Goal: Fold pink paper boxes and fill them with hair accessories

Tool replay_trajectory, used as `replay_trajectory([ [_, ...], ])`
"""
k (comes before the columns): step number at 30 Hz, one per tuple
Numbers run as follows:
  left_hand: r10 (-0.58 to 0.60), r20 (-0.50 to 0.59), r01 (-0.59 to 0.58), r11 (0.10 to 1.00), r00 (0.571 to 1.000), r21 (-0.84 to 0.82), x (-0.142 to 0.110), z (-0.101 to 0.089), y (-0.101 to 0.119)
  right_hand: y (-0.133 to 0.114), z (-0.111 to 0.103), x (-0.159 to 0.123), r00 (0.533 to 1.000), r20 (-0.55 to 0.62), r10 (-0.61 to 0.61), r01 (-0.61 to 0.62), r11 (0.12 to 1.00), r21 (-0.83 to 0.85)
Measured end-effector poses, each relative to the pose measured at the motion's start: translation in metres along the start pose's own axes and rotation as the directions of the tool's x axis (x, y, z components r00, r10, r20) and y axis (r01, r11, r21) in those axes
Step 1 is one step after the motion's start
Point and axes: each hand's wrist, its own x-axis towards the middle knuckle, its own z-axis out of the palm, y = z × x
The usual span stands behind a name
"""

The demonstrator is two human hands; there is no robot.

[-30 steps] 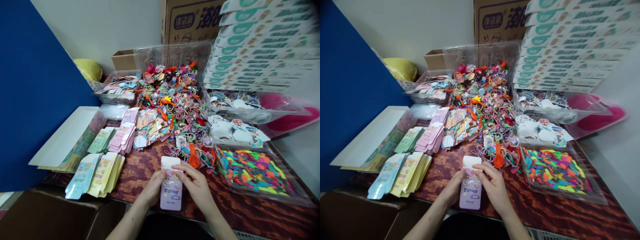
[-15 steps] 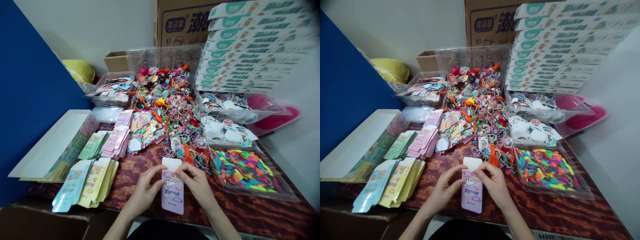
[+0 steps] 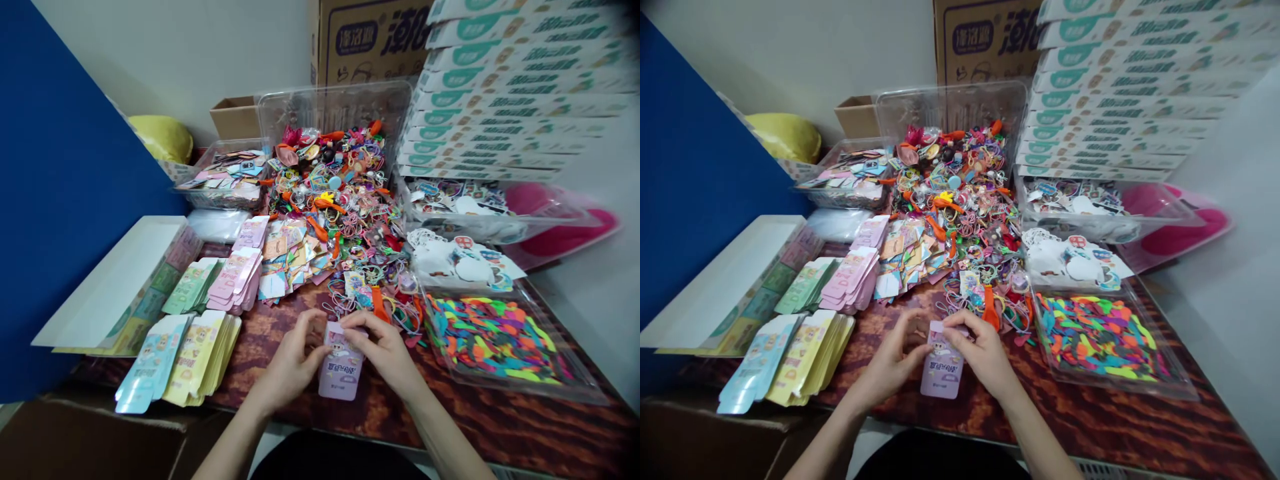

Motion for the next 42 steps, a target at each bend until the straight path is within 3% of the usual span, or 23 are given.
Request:
replay_trajectory([
  [6,-0.016,0.068,0.018,0.999,0.998,-0.034,-0.002,-0.002,0.002,0.0,0.001,0.007,0.986,-0.008,0.164,-0.162,0.976,0.144],
  [11,-0.026,0.059,0.027,0.999,0.998,-0.024,-0.005,-0.002,-0.003,-0.003,-0.004,0.009,0.992,0.031,0.119,-0.12,0.99,0.068],
  [21,0.012,0.028,-0.011,0.999,1.0,-0.053,-0.006,-0.006,-0.004,0.006,0.001,-0.017,0.997,-0.069,0.033,-0.037,0.998,-0.058],
  [26,0.079,0.039,-0.083,0.991,0.996,0.103,-0.005,-0.009,0.003,0.001,-0.003,-0.016,0.999,0.034,-0.019,0.022,0.995,-0.098],
  [29,0.047,0.04,-0.05,0.996,0.998,0.076,-0.007,-0.013,0.0,0.002,-0.006,-0.009,0.994,0.092,0.052,-0.049,0.998,-0.039],
  [31,-0.002,0.005,0.002,0.997,1.0,-0.082,-0.009,-0.015,-0.006,0.006,-0.003,-0.002,0.984,0.043,0.173,-0.177,0.976,0.126],
  [33,-0.039,-0.033,0.029,0.969,0.999,-0.246,-0.01,-0.016,-0.013,0.011,0.006,0.007,0.947,-0.015,0.322,-0.293,0.88,0.374],
  [36,0.007,-0.148,-0.046,0.964,0.989,-0.261,-0.009,-0.014,-0.018,0.015,0.032,0.017,0.902,-0.023,0.431,-0.322,0.708,0.628],
  [39,0.069,-0.383,-0.147,0.973,0.921,-0.177,-0.009,-0.015,-0.018,0.018,0.063,0.026,0.906,0.111,0.408,-0.389,0.703,0.595],
  [41,0.04,-0.492,-0.15,0.971,0.87,-0.186,-0.012,-0.02,-0.016,0.021,0.079,0.037,0.91,0.169,0.378,-0.413,0.807,0.422],
  [42,0.021,-0.523,-0.14,0.972,0.852,-0.191,-0.014,-0.025,-0.016,0.024,0.086,0.046,0.922,0.144,0.36,-0.387,0.864,0.323],
])
